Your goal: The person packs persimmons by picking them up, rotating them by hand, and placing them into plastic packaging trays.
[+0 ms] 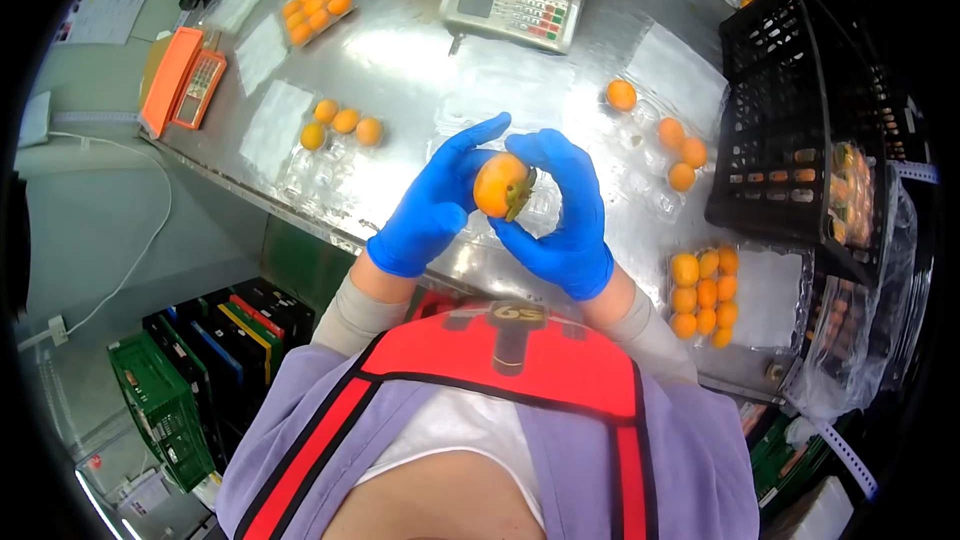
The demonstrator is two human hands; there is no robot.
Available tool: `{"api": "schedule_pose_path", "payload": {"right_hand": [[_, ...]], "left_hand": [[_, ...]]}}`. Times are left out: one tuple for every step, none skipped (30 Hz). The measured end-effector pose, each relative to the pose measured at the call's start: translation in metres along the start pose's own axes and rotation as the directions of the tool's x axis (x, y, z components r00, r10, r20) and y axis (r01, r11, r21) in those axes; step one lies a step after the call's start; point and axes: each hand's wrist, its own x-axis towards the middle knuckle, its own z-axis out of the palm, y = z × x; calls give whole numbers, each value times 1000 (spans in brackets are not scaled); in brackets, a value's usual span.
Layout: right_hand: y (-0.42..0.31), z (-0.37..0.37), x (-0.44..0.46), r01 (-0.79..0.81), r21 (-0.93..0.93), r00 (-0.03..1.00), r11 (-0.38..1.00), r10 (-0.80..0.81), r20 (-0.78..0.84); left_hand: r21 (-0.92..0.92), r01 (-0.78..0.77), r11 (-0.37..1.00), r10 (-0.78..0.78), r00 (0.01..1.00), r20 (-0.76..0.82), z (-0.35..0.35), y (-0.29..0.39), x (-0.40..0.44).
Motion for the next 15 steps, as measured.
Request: {"api": "schedule_pose_path", "payload": {"right_hand": [[0,0,1,1,2,1000,1000,-1,2],[-1,-1,3,-5,5,1000,1000,5,9],[-1,-1,4,-10,7,1000,1000,10,16],[-1,0,4,-9,8,1000,1000,9,17],[-2,1,4,13,0,1000,1000,-13,9],[-2,1,4,35,-9,999,999,-35,2],[-1,0,4,36,-10,999,999,-36,2],[0,0,3,56,-35,998,998,-55,28],[1,-2,3,78,-61,996,995,-74,54],[0,-2,3,82,-67,996,994,-79,51],[-1,-2,3,28,-3,999,1000,-28,34],[-2,-3,3,-25,60,999,998,24,21],[1,-2,0,-84,186,996,979,82,22],[0,-3,1,-79,181,997,980,77,18],[-2,-4,3,-190,296,980,936,198,2]], "left_hand": [[7,-9,1000,9,1000,6,2,1,0],[13,-17,1000,17,1000,13,3,2,0],[14,-19,1000,18,1000,11,5,2,1],[1,-29,1000,29,1000,6,6,2,2],[-13,-39,999,39,999,2,7,2,2],[-13,-40,999,40,999,2,7,2,2],[-18,-31,999,31,999,-9,7,2,2],[-23,-23,999,23,1000,-18,7,2,2],[-22,-25,999,24,1000,-13,7,2,2],[-12,-34,999,33,999,-41,8,2,1],[0,-43,999,43,997,-68,9,2,1],[2,-46,999,47,997,-60,9,2,0],[37,-92,995,94,993,-76,7,2,0],[71,-136,988,142,986,-92,6,0,-1],[180,-201,963,217,973,-79,3,-3,0]]}}
